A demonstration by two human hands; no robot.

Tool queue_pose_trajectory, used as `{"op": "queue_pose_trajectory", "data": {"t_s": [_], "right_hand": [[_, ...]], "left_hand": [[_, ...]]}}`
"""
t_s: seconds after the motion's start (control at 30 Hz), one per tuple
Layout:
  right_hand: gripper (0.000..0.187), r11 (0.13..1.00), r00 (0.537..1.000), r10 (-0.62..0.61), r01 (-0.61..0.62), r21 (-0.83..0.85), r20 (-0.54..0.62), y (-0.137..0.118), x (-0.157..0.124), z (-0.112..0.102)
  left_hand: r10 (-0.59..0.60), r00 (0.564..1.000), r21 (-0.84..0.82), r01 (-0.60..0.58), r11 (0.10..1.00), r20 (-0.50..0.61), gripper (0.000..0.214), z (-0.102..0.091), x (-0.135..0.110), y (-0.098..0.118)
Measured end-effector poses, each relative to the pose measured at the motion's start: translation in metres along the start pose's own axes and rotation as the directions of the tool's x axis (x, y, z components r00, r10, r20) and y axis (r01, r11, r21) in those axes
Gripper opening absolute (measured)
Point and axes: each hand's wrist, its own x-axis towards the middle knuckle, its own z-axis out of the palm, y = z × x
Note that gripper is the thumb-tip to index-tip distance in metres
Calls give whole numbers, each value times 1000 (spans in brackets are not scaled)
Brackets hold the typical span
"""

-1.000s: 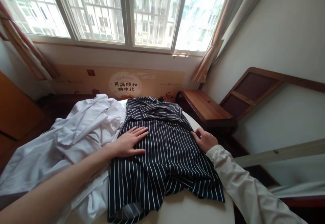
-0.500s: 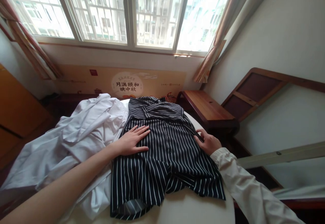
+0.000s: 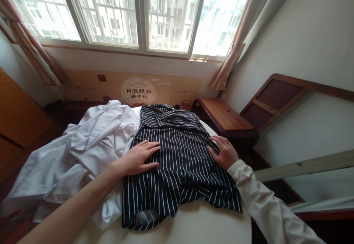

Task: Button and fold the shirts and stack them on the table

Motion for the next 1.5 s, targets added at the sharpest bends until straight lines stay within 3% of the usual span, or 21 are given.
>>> {"op": "queue_pose_trajectory", "data": {"t_s": [0.13, 0.3, 0.97, 1.23, 1.37, 1.5], "right_hand": [[51, 988, 976, -128, 110, 111, 175, -34, -6, -6], [67, 986, 938, -117, 72, 149, 327, -53, -25, 10], [71, 993, 915, -90, 53, 105, 393, -51, -26, 17], [66, 973, 941, -83, 6, 229, 327, -51, -23, 10], [48, 932, 979, -86, 14, 362, 186, -59, -29, -16], [20, 920, 992, -112, 79, 383, 65, -77, -55, -50]], "left_hand": [[-12, 999, -3, 12, 1000, 37, 84, 5, -12, 6], [-18, 999, -3, 18, 1000, 37, 86, 13, -13, 1], [-29, 991, 24, 33, 999, -131, 66, 4, -12, 17], [113, 983, -168, -137, 976, -144, 48, -9, -8, 73], [194, 971, -199, -220, 955, -140, 57, -6, 0, 100], [217, 970, -176, -233, 956, -110, 60, 8, 10, 112]]}}
